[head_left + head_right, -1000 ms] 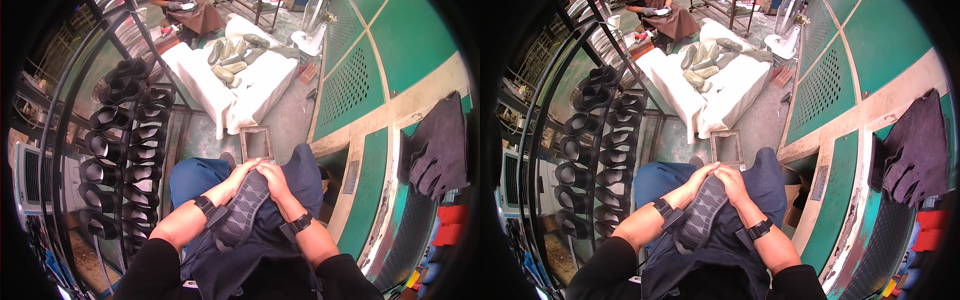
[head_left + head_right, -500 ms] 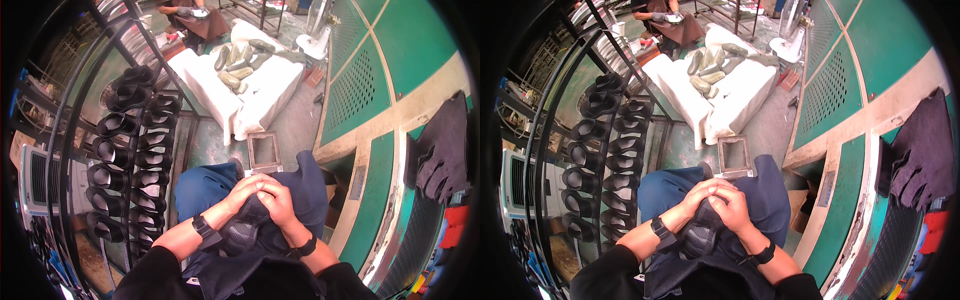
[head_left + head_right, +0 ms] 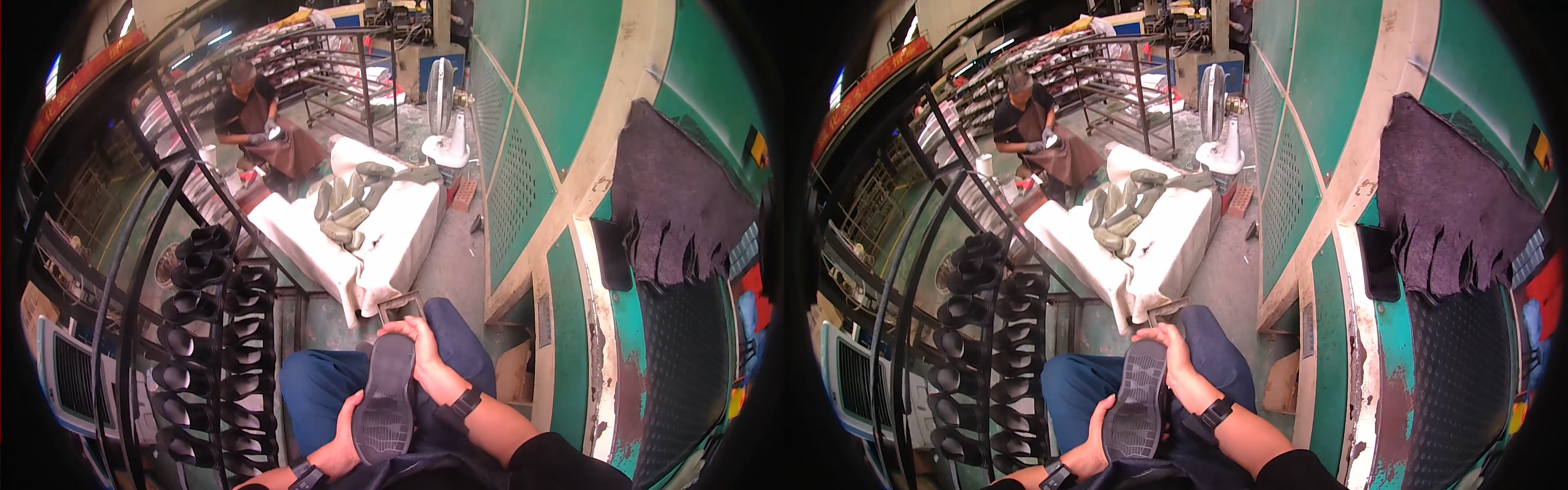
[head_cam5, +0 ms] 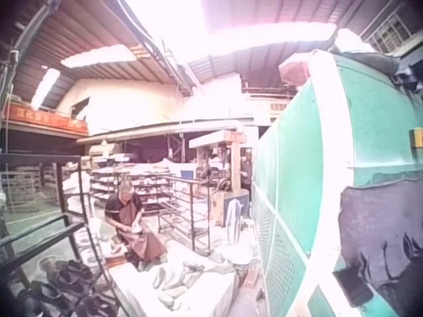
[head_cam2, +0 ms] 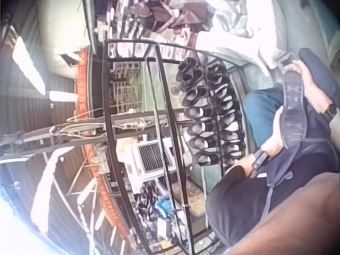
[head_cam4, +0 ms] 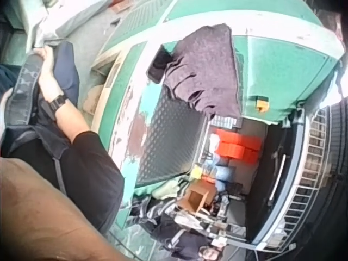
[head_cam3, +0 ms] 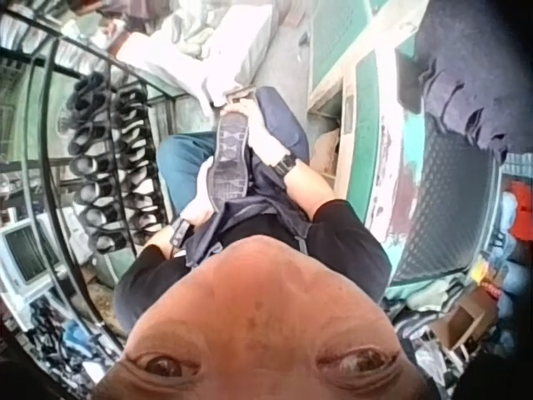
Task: Fitting shoe uppers onto lasts and soles in a manufacturing setting.
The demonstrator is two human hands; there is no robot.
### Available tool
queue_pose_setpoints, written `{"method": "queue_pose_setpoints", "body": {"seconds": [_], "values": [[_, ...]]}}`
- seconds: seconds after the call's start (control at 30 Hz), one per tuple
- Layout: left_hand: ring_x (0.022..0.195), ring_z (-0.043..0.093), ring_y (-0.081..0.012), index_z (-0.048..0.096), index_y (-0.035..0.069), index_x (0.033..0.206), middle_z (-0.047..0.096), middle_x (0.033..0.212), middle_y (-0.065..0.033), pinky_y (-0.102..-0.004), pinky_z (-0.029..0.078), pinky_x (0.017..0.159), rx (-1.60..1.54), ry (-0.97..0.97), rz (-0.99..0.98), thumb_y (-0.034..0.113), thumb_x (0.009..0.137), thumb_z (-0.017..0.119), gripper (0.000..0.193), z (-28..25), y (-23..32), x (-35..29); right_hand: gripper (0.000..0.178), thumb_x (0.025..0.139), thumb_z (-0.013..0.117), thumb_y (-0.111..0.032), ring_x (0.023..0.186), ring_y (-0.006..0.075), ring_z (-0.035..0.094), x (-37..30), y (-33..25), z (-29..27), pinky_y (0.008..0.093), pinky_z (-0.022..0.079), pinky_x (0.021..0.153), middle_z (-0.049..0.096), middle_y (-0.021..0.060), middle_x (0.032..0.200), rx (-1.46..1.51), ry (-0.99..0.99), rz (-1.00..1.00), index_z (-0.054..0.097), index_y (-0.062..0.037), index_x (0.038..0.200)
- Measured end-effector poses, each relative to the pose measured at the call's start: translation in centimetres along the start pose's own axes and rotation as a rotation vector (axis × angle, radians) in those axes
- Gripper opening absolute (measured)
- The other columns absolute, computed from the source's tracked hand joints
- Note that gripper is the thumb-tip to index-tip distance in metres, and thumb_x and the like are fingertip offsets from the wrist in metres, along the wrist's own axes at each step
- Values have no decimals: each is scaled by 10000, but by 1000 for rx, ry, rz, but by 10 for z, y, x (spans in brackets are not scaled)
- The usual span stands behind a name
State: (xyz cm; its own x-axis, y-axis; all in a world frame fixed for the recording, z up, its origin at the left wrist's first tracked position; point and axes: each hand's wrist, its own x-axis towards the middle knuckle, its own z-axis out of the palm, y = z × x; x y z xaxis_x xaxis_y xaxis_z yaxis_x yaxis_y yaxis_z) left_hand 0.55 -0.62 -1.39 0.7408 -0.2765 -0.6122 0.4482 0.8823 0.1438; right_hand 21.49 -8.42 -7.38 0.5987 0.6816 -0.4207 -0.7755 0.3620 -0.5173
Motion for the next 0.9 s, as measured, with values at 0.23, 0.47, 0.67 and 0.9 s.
{"method": "queue_pose_setpoints", "body": {"seconds": [0.23,0.47,0.67,0.9], "values": [[1308,492,-532,446,-17,1461,510,1438,-295,-613,354,1151,-173,-111,-7,550,940,419,771,-16,-1,-1,418,949,511,-377,839,228,689,-5,2,18,347,566,773,725,153,976,-36,71,42,694,-4,998],[1350,450,-535,395,-11,1493,468,1477,-297,-611,337,1162,-97,-127,11,568,933,423,805,-21,-7,-5,378,950,529,-341,813,216,688,-8,6,26,334,567,745,722,149,939,-73,102,31,680,3,989],[1349,460,-516,379,-17,1498,465,1478,-292,-596,346,1162,-189,-191,31,564,942,405,805,-26,-17,-8,363,961,494,-324,881,246,692,-12,8,25,372,571,804,722,162,990,-132,74,35,674,-10,984],[1209,629,-357,518,44,1424,630,1338,-182,-540,491,1054,-120,-59,112,511,980,430,650,7,-15,-48,489,984,458,-398,903,273,704,-28,-1,42,374,573,837,733,201,999,-14,-73,-55,691,32,972]]}}
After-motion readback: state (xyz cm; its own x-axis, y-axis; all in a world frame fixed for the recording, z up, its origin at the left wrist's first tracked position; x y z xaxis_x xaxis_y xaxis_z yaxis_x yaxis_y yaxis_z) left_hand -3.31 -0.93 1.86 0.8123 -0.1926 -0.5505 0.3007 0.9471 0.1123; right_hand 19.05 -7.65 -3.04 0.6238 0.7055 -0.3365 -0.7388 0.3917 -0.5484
